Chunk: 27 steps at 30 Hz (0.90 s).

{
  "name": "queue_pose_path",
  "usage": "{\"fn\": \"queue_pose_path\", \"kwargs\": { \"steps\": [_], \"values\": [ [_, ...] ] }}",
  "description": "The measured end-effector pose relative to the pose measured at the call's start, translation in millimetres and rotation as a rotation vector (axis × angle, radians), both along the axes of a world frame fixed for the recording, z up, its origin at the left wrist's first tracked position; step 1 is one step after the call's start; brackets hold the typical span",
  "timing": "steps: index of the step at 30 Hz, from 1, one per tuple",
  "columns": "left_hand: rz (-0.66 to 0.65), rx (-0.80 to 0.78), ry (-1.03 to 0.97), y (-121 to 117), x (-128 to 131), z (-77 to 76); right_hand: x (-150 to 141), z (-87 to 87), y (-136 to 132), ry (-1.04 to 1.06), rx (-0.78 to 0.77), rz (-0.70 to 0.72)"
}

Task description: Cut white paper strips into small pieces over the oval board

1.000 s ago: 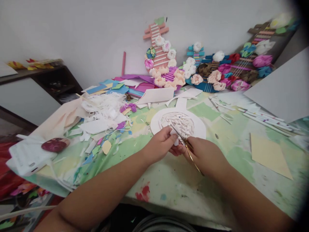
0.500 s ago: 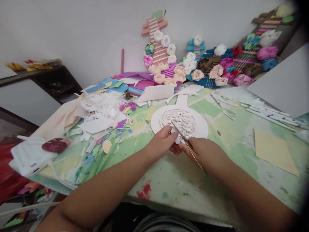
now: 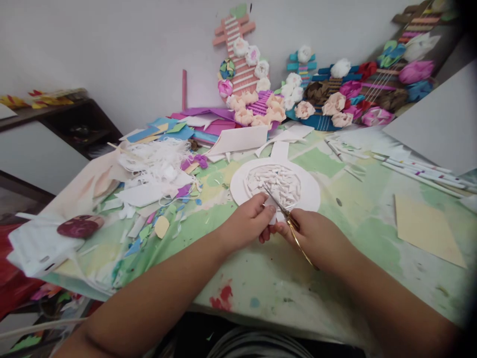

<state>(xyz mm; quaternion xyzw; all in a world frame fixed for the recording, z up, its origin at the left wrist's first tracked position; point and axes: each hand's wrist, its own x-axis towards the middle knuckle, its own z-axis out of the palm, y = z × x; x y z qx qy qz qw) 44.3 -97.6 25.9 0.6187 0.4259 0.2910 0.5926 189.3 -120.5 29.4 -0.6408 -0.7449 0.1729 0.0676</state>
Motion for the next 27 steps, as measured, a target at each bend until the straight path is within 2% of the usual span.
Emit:
{"fn": "queue_pose_path", "kwargs": {
  "steps": [6, 13, 19, 27],
  "values": [
    [0.061, -0.066, -0.068, 3, 6, -5.0, 3, -4.0, 6, -0.057, -0.003, -0.008],
    [0.025, -0.094, -0.086, 3, 6, -7.1, 3, -1.6, 4, 0.001, -0.012, -0.037],
    [0.076, -0.148, -0.125, 8, 7, -6.1, 2, -0.5, 12, -0.018, -0.017, -0.040],
    [0.092, -0.244, -0.209, 15, 7, -14.4, 6, -4.2, 21, -0.026, -0.063, -0.074]
  ]
}}
